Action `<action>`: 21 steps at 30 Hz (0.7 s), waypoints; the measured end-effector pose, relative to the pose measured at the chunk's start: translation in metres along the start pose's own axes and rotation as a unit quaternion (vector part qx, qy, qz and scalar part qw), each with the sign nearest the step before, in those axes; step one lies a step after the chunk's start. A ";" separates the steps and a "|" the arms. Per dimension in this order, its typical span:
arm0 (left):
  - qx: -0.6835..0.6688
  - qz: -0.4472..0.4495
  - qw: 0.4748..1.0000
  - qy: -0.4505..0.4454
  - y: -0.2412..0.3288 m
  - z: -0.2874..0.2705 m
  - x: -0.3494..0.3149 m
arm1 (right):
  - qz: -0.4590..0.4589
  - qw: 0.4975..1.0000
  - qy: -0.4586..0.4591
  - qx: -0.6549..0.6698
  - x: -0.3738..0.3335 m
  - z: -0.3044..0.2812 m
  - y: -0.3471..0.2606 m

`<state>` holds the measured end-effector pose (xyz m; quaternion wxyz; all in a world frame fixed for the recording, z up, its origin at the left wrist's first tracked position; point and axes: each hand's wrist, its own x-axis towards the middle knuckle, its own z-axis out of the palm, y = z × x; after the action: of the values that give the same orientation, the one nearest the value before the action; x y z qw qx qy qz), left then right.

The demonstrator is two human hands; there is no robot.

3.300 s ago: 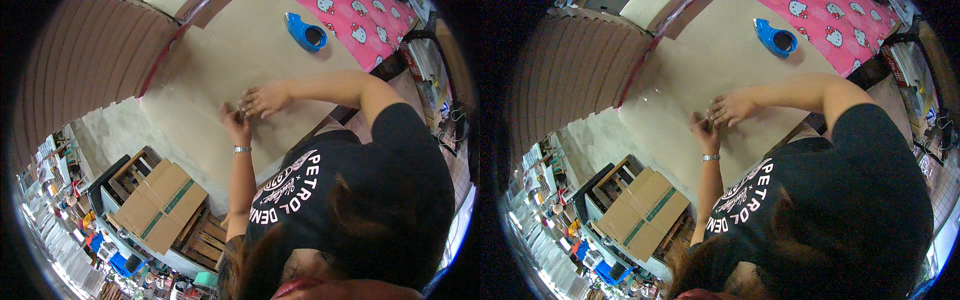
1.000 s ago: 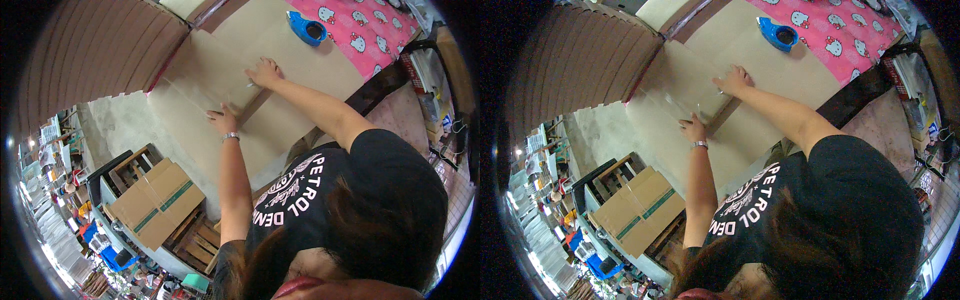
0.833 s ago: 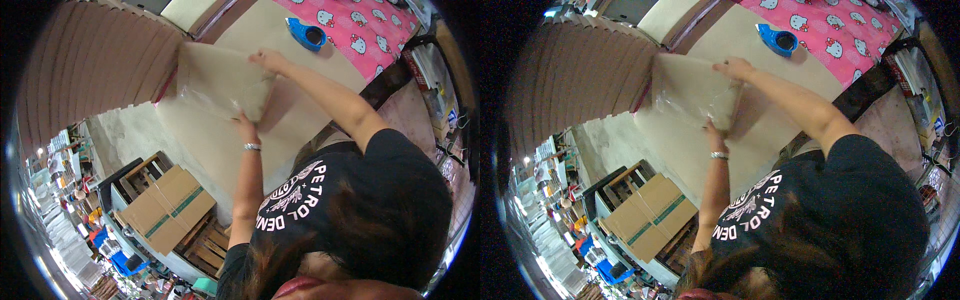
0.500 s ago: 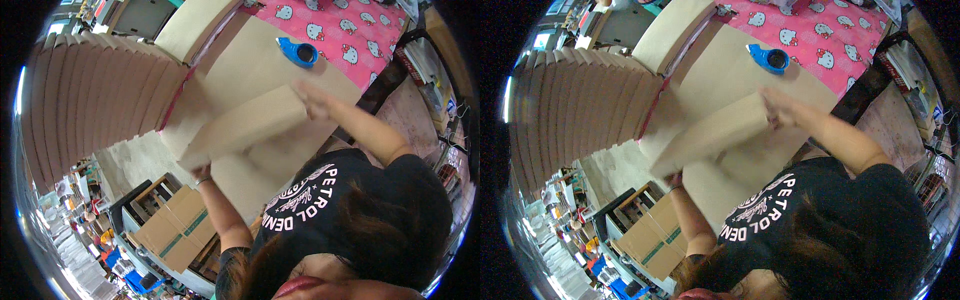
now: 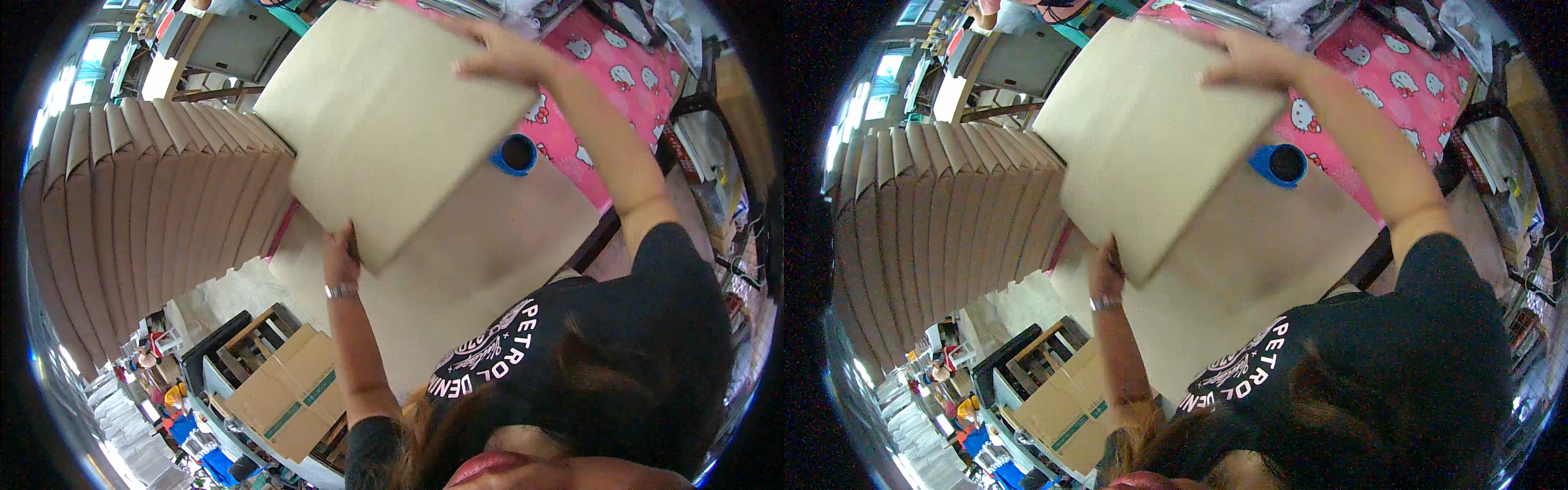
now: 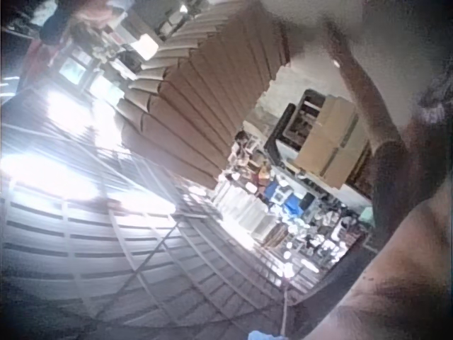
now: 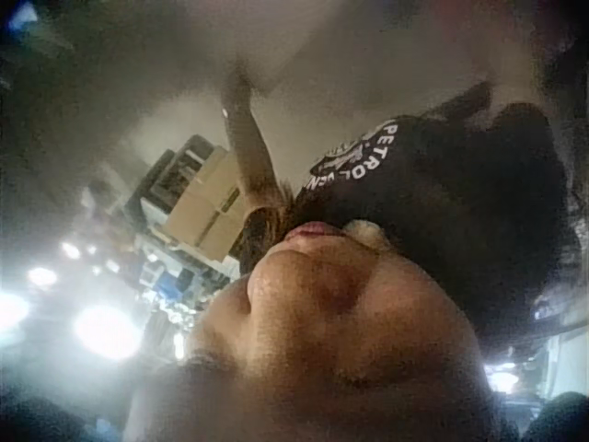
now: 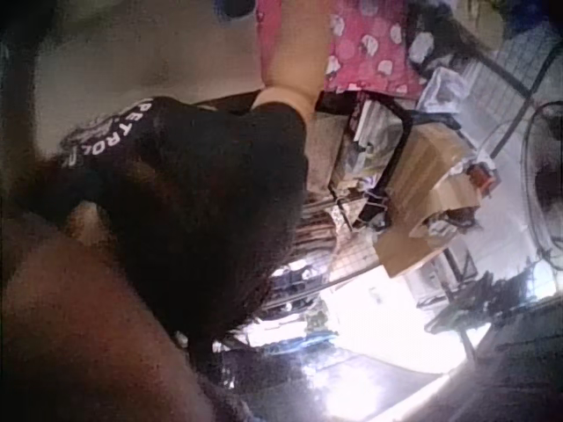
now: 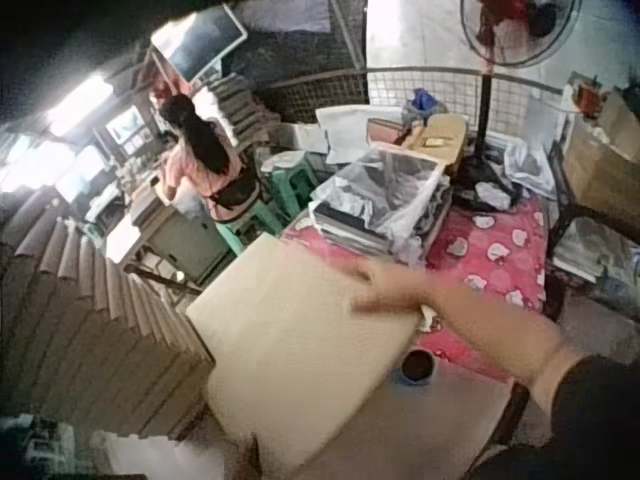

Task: The person prepares items for shipping by placing a packaged black object onto a sheet of brown paper, folding the paper around it, and securing the edges with adhesive tape.

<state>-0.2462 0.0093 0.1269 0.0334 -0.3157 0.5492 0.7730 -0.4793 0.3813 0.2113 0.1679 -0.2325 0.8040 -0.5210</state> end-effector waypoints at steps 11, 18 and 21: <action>0.302 0.232 0.915 0.133 0.145 0.070 0.210 | -0.118 0.980 0.067 -0.146 0.296 -0.008 0.091; 0.684 0.191 0.640 0.293 0.083 0.053 0.252 | 0.052 0.932 0.107 -0.343 0.293 0.068 0.115; 0.620 0.286 0.650 0.334 0.073 0.073 0.256 | -0.006 0.951 0.198 -0.239 0.272 0.039 0.128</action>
<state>-0.5127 -0.0318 0.0670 -0.1867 -0.2854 0.9378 0.0656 -0.7122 0.2472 0.0708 -0.0582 -0.1628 0.9205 -0.3503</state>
